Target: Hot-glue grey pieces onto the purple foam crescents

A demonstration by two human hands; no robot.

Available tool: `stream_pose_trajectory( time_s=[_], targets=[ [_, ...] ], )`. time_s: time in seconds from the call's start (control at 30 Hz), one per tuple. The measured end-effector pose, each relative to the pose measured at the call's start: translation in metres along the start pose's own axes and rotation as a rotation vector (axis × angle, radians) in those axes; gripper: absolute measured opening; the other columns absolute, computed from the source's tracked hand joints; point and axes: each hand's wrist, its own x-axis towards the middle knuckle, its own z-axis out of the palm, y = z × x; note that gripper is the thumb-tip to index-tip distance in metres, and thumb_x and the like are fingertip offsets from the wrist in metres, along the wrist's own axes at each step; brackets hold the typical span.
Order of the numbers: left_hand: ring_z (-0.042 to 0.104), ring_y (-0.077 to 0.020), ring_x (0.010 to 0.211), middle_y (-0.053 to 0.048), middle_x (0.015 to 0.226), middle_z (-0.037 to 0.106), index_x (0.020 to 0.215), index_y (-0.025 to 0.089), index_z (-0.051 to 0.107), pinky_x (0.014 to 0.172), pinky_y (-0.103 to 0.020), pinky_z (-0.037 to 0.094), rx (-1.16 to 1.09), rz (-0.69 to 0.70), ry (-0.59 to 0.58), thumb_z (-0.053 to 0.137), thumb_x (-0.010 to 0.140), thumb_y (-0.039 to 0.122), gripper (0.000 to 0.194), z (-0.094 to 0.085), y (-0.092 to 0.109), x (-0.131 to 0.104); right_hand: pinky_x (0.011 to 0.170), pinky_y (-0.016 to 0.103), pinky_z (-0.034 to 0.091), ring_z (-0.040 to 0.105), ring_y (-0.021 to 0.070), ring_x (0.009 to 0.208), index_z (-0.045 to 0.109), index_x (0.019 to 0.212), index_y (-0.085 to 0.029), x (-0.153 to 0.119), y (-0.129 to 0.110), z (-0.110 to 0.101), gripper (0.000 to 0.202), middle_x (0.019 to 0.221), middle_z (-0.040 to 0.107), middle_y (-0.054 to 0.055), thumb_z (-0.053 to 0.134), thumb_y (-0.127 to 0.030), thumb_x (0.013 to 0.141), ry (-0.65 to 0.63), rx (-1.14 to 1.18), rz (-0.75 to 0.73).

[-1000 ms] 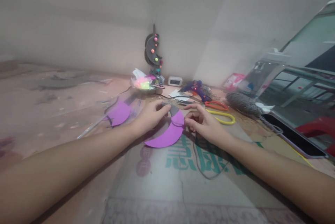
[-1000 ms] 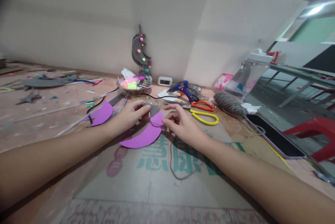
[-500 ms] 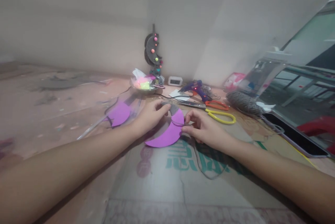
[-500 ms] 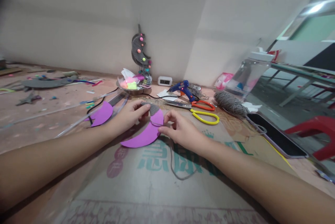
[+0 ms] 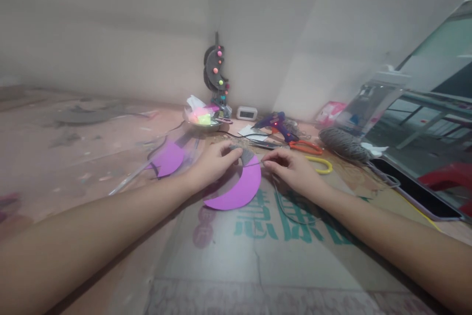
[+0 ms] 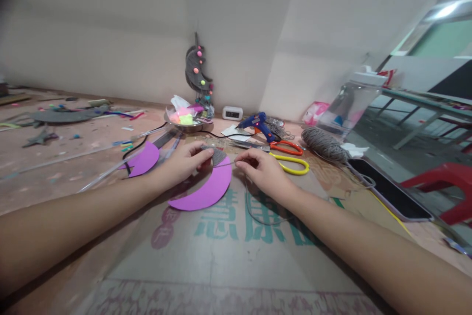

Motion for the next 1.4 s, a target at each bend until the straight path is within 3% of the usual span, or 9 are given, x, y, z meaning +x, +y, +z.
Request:
stream_pose_trajectory(
  time_s=[0.17, 0.5, 1.1, 1.3, 1.4],
  targets=[
    [0.048, -0.0126, 0.052, 0.001, 0.058, 0.057, 0.064, 0.019, 0.054, 0.051, -0.025, 0.036, 0.015, 0.032, -0.014, 0.051, 0.082, 0.044, 0.031, 0.001, 0.0, 0.0, 0.066, 0.028, 0.046, 0.06, 0.0162, 0.072, 0.065, 0.087, -0.016, 0.0, 0.001, 0.001, 0.019, 0.082, 0.067, 0.004, 0.055, -0.032, 0.084, 0.004, 0.036, -0.004],
    [0.054, -0.0133, 0.058, 0.0, 0.065, 0.062, 0.076, 0.017, 0.059, 0.053, -0.023, 0.038, 0.099, 0.008, -0.132, 0.047, 0.086, 0.045, 0.032, -0.002, 0.003, -0.001, 0.059, 0.026, 0.043, 0.056, 0.0138, 0.064, 0.063, 0.086, -0.017, 0.001, 0.007, 0.004, 0.017, 0.077, 0.064, 0.001, 0.056, -0.032, 0.083, 0.029, 0.093, 0.031],
    [0.051, -0.0111, 0.054, 0.002, 0.061, 0.056, 0.072, 0.017, 0.054, 0.049, -0.022, 0.036, 0.08, 0.055, -0.192, 0.048, 0.086, 0.043, 0.03, -0.001, 0.003, -0.002, 0.062, 0.029, 0.046, 0.059, 0.016, 0.065, 0.063, 0.086, -0.017, 0.001, 0.006, 0.005, 0.018, 0.075, 0.065, 0.003, 0.055, -0.034, 0.084, 0.03, 0.104, 0.026],
    [0.049, -0.0095, 0.05, 0.003, 0.059, 0.055, 0.073, 0.017, 0.056, 0.047, -0.022, 0.036, 0.016, 0.029, -0.194, 0.05, 0.085, 0.044, 0.03, -0.001, 0.005, -0.002, 0.085, 0.035, 0.046, 0.061, 0.0211, 0.095, 0.071, 0.096, -0.021, 0.002, 0.009, 0.003, 0.021, 0.101, 0.067, 0.007, 0.053, -0.023, 0.084, 0.023, -0.025, -0.14],
    [0.046, -0.0086, 0.047, 0.003, 0.058, 0.053, 0.073, 0.018, 0.055, 0.044, -0.021, 0.035, -0.041, -0.029, -0.177, 0.051, 0.084, 0.046, 0.031, 0.0, 0.004, -0.001, 0.08, 0.034, 0.047, 0.059, 0.0181, 0.087, 0.061, 0.119, -0.023, 0.003, 0.013, 0.003, 0.034, 0.116, 0.059, 0.008, 0.051, -0.023, 0.086, 0.129, 0.018, -0.167]
  ],
)
